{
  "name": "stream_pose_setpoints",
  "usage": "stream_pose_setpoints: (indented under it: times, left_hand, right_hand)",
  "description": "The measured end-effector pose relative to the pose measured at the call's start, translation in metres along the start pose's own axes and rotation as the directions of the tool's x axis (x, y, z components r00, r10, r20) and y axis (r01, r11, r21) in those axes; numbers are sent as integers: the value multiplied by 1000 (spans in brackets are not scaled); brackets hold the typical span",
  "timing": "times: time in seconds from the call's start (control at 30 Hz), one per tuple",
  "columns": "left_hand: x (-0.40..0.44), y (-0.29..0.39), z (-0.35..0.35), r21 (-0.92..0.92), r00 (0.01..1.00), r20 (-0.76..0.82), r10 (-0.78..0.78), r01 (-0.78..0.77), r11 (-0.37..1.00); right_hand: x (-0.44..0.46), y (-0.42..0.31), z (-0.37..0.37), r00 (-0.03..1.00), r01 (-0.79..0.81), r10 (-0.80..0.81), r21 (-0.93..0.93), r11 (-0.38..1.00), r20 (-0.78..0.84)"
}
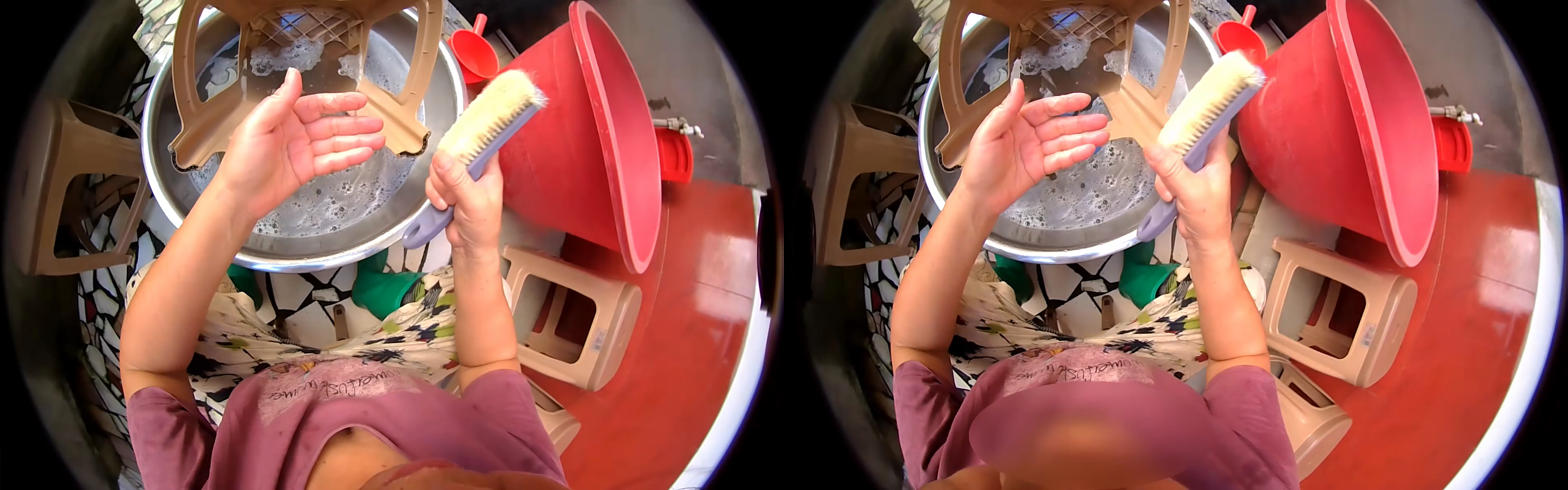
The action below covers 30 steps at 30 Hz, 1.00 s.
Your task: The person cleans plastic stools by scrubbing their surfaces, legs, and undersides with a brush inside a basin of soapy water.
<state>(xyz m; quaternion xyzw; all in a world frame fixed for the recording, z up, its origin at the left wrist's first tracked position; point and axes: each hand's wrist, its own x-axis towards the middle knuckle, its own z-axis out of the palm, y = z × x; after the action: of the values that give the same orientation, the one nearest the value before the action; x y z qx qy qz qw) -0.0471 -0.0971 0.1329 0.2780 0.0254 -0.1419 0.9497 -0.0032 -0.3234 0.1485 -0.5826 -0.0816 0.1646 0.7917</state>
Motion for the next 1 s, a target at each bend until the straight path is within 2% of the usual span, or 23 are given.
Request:
stream_pose_setpoints:
  times: [0.03,0.1,0.13,0.17,0.23,0.27,0.3,0.33,0.43,0.5,0.53,0.63,0.7,0.77,0.8,0.83,0.9,1.0]
  left_hand:
    - [-1,-1,1,10,1000,-4,-3,3,1000]
    - [-2,-1,4,30,1000,1,-19,19,999]
    - [-2,0,6,41,1000,6,-22,22,999]
    - [-3,0,8,47,999,8,-33,33,998]
    - [-3,-3,11,125,999,-40,-29,34,992]
    - [-3,-5,12,125,999,-37,-38,42,991]
    - [-3,-7,13,207,997,-65,-39,52,977]
    - [-3,-9,15,286,995,-94,-35,61,956]
    - [-2,-18,20,353,993,-116,-13,53,934]
    - [-1,-22,19,325,995,-101,-28,59,944]
    - [-1,-25,18,314,997,-70,-44,64,947]
    - [0,-32,24,310,997,-61,-48,65,948]
    - [-1,-33,28,316,996,-82,-36,61,947]
    - [-2,-31,31,304,992,-80,-100,119,945]
    - [0,-29,25,299,994,-62,-92,107,948]
    - [0,-24,22,298,994,-62,-91,105,949]
    - [-1,-14,19,216,993,-84,-80,97,971]
    - [-1,-12,7,254,991,-126,-47,78,964]
  right_hand:
    - [3,1,-3,1000,2,-2,10,1000,-12]
    - [9,1,-6,990,138,-137,-32,990,19]
    - [9,0,1,985,172,-173,-51,984,-26]
    - [10,1,1,984,173,-175,-46,984,-37]
    - [10,4,-1,1000,16,-15,-218,976,4]
    - [10,7,3,999,33,-26,-241,970,34]
    - [9,11,9,996,83,-75,-261,962,41]
    - [9,14,11,997,81,-75,-261,962,35]
    - [8,23,20,992,94,-62,-310,946,112]
    - [6,28,27,991,125,-97,-373,919,94]
    - [5,29,30,981,193,-163,-458,868,104]
    - [1,30,34,988,146,-149,-512,846,34]
    - [2,28,33,989,140,-146,-492,859,26]
    - [3,26,30,990,127,-139,-448,885,7]
    - [7,22,27,968,233,-251,-492,839,31]
    - [6,12,32,989,97,-121,-238,966,-88]
    - [13,9,20,984,107,-140,-271,957,-108]
    - [17,7,12,980,76,-122,-271,960,-158]
